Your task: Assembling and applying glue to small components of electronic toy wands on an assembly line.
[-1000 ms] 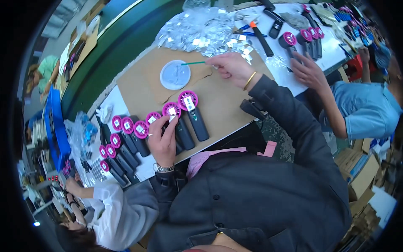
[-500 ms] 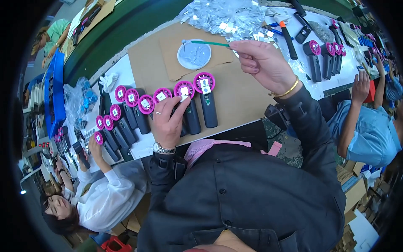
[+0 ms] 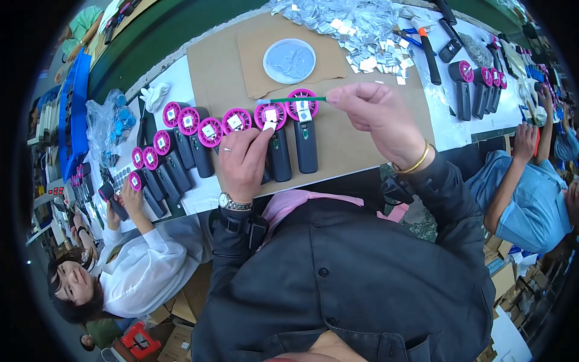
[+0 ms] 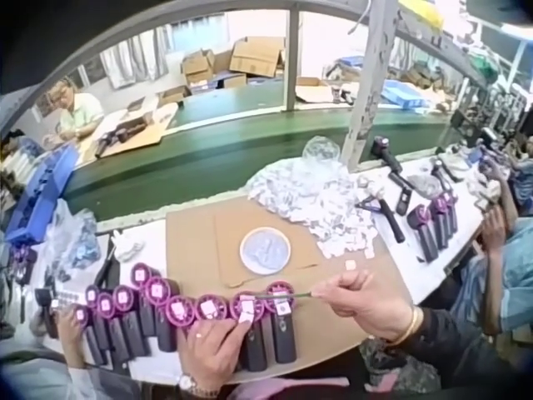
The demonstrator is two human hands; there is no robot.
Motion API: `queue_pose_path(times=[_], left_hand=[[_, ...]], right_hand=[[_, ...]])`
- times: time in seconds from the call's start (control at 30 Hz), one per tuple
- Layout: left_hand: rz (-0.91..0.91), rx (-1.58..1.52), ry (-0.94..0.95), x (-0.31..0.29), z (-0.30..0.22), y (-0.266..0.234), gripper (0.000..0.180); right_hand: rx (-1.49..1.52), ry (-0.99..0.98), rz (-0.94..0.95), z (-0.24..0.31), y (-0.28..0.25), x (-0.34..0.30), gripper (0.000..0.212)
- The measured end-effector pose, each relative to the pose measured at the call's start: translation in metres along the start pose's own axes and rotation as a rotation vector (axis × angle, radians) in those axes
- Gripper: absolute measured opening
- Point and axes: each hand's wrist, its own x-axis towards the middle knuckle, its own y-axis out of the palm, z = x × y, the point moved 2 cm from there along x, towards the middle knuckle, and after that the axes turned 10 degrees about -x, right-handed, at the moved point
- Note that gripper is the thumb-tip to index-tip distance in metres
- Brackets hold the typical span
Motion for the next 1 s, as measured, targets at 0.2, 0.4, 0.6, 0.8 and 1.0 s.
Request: queue_pose_path(times=[0.2, 0.4, 0.6, 0.8, 1.0], left_hand=[[-0.007, 0.013, 0.010, -0.001, 0.001, 0.000, 0.036], [-0.008, 0.006, 0.009, -0.001, 0.003, 0.002, 0.038], [-0.018, -0.015, 0.000, 0.001, 0.002, -0.001, 0.037], [-0.004, -0.053, -0.038, 0.002, 0.001, -0.003, 0.031], [-0.009, -0.061, -0.013, 0.003, 0.004, -0.003, 0.035]], right_hand=[[-0.297, -0.138, -0.165, -0.015, 0.012, -0.001, 0.017], [-0.886, -0.649, -0.176, -0.010, 0.027, -0.009, 0.019], [-1.324, -1.231, -0.138, -0.014, 0.043, -0.012, 0.032], [-1.447, -1.331, -0.057, -0.014, 0.049, -0.012, 0.041], [-1.469, -1.335, -0.022, -0.011, 0.048, -0.016, 0.041]])
